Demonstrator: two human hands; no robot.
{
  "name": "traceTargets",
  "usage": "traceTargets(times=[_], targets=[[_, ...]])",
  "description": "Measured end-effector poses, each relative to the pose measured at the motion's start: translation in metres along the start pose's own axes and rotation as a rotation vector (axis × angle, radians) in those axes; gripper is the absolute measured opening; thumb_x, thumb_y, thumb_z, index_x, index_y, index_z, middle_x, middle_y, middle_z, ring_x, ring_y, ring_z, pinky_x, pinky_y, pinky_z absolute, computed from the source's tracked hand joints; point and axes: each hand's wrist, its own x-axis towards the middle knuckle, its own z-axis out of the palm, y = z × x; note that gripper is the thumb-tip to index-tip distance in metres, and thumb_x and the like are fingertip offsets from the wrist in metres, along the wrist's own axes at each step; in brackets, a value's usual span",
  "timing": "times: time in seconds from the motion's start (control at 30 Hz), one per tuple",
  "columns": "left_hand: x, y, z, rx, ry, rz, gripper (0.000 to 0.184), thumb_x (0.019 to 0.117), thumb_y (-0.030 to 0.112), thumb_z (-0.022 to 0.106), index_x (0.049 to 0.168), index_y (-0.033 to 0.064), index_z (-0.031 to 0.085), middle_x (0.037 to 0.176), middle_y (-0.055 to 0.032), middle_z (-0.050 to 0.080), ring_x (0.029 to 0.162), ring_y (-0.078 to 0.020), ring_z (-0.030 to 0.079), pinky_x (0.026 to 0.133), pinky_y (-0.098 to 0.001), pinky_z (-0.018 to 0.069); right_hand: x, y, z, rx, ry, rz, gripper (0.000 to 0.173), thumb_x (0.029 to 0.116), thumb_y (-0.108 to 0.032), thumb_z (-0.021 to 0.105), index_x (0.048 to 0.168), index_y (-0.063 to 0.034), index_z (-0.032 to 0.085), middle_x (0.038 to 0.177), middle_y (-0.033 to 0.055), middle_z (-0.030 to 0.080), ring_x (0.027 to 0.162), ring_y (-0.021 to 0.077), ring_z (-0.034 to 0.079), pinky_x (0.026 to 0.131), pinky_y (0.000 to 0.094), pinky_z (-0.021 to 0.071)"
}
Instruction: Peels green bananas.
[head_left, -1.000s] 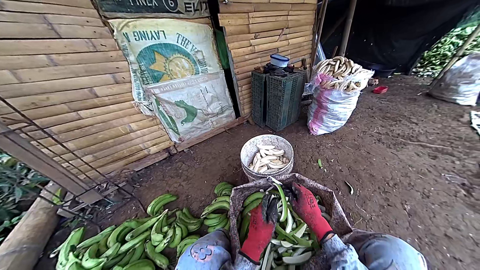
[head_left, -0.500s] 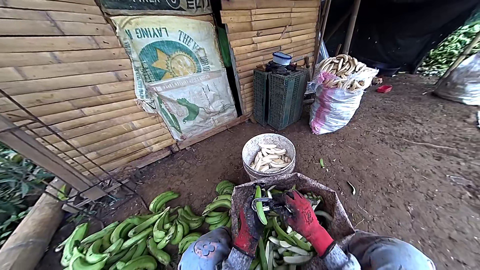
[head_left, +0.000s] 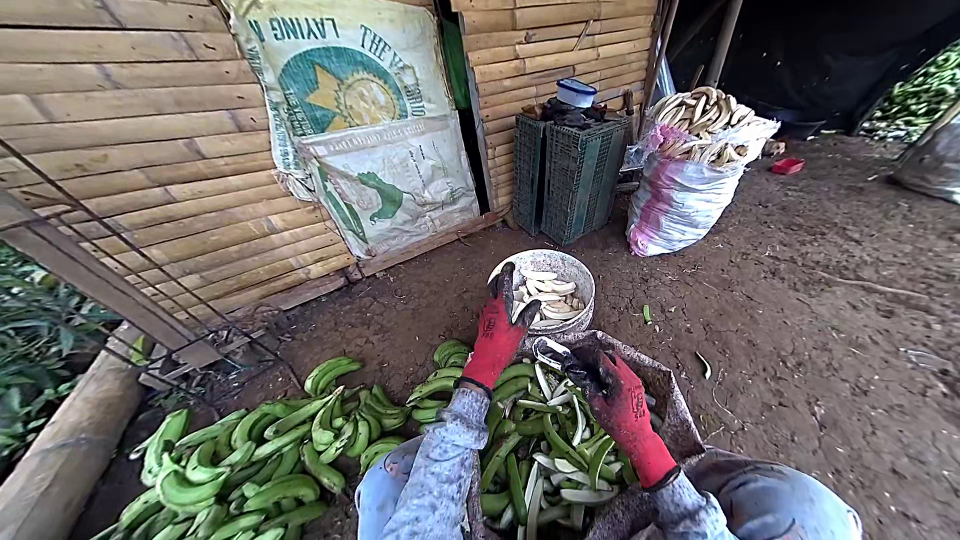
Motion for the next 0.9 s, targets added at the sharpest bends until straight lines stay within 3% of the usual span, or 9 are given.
traceTargets(times=[0.07,0.17,0.27,0.37,0.47,0.57,0.67,0.77,0.9], targets=[[-0.025,-0.013,0.008,0.216,-0.358,-0.144,0.059,0.0995,0.028,0.063,0.150,0.0025,0.046,0.145,-0.0249,0.053,0.134,-0.0389,0.053,0.114,-0.0558,0.0391,0.001,0.003,-0.003,0.016,0.003,0.010,0.034,0.0889,-0.021,0.068,0.117,-0.0023,0.074,0.106,0.0181,0.073,0.096,0.0322,0.072,0.085,0.0487,0.0583],[-0.073,-0.024,0.033,0.619,-0.971,-0.408,0.048,0.1002,0.028,0.062,0.137,-0.0018,0.057,0.144,-0.0266,0.054,0.137,-0.0439,0.048,0.109,-0.0659,0.0378,0.001,0.007,-0.005,0.049,0.011,0.031,0.034,0.0918,-0.024,0.066,0.117,-0.0039,0.074,0.106,0.0147,0.074,0.097,0.0278,0.072,0.087,0.0451,0.0584],[-0.106,-0.050,0.062,0.631,-1.023,-0.558,0.043,0.0985,0.018,0.063,0.136,-0.0031,0.058,0.145,-0.0264,0.053,0.139,-0.0421,0.047,0.112,-0.0619,0.0374,0.000,0.005,-0.002,0.024,-0.024,0.033,0.035,0.0913,-0.025,0.066,0.117,-0.0028,0.074,0.106,0.0163,0.074,0.095,0.0301,0.072,0.086,0.0464,0.0583],[-0.091,-0.063,0.049,0.558,-0.969,-0.484,0.048,0.1001,0.021,0.061,0.142,-0.0021,0.053,0.147,-0.0265,0.051,0.141,-0.0423,0.044,0.112,-0.0629,0.0362,0.000,0.002,-0.003,0.010,-0.063,0.069,0.035,0.0918,-0.024,0.066,0.119,-0.0034,0.074,0.107,0.0174,0.073,0.096,0.0313,0.072,0.086,0.0481,0.0577],[-0.065,-0.059,0.020,0.107,-0.705,-0.433,0.051,0.1048,0.027,0.056,0.148,0.0017,0.046,0.143,-0.0237,0.054,0.133,-0.0345,0.053,0.112,-0.0543,0.0403,0.000,0.004,-0.006,0.024,-0.095,0.134,0.036,0.0931,-0.025,0.065,0.122,-0.0042,0.073,0.110,0.0165,0.073,0.100,0.0297,0.072,0.090,0.0484,0.0568],[-0.053,-0.032,0.003,-0.592,-0.315,-0.385,0.043,0.1100,0.029,0.041,0.144,0.0049,0.050,0.115,-0.0128,0.066,0.096,-0.0190,0.066,0.086,-0.0384,0.0565,-0.002,0.003,-0.007,0.070,-0.083,0.136,0.036,0.0932,-0.026,0.065,0.119,-0.0033,0.073,0.106,0.0155,0.074,0.097,0.0278,0.072,0.089,0.0471,0.0571],[-0.049,0.007,-0.005,-0.911,0.072,-0.401,0.040,0.1125,0.032,0.034,0.122,0.0009,0.057,0.081,-0.0066,0.063,0.065,-0.0164,0.064,0.060,-0.0344,0.0589,-0.009,-0.008,-0.001,0.238,-0.073,0.122,0.031,0.0947,-0.028,0.066,0.115,-0.0061,0.075,0.102,0.0072,0.075,0.092,0.0146,0.071,0.085,0.0341,0.0581],[-0.054,0.024,-0.001,-0.902,0.430,-0.315,0.039,0.1123,0.024,0.034,0.136,-0.0011,0.051,0.093,-0.0064,0.063,0.073,-0.0113,0.063,0.068,-0.0279,0.0574,-0.022,-0.027,0.010,0.504,-0.077,0.131,0.026,0.0971,-0.024,0.067,0.115,-0.0074,0.074,0.101,0.0012,0.075,0.085,0.0038,0.069,0.077,0.0216,0.0584],[-0.064,0.026,0.019,-0.888,0.703,-0.322,0.045,0.1088,0.022,0.046,0.146,-0.0024,0.041,0.111,-0.0115,0.061,0.086,-0.0097,0.063,0.080,-0.0263,0.0555,-0.038,-0.042,0.028,0.594,-0.066,0.239,0.024,0.0977,-0.023,0.067,0.114,-0.0058,0.071,0.095,0.0012,0.073,0.073,0.0045,0.067,0.065,0.0223,0.0579]])
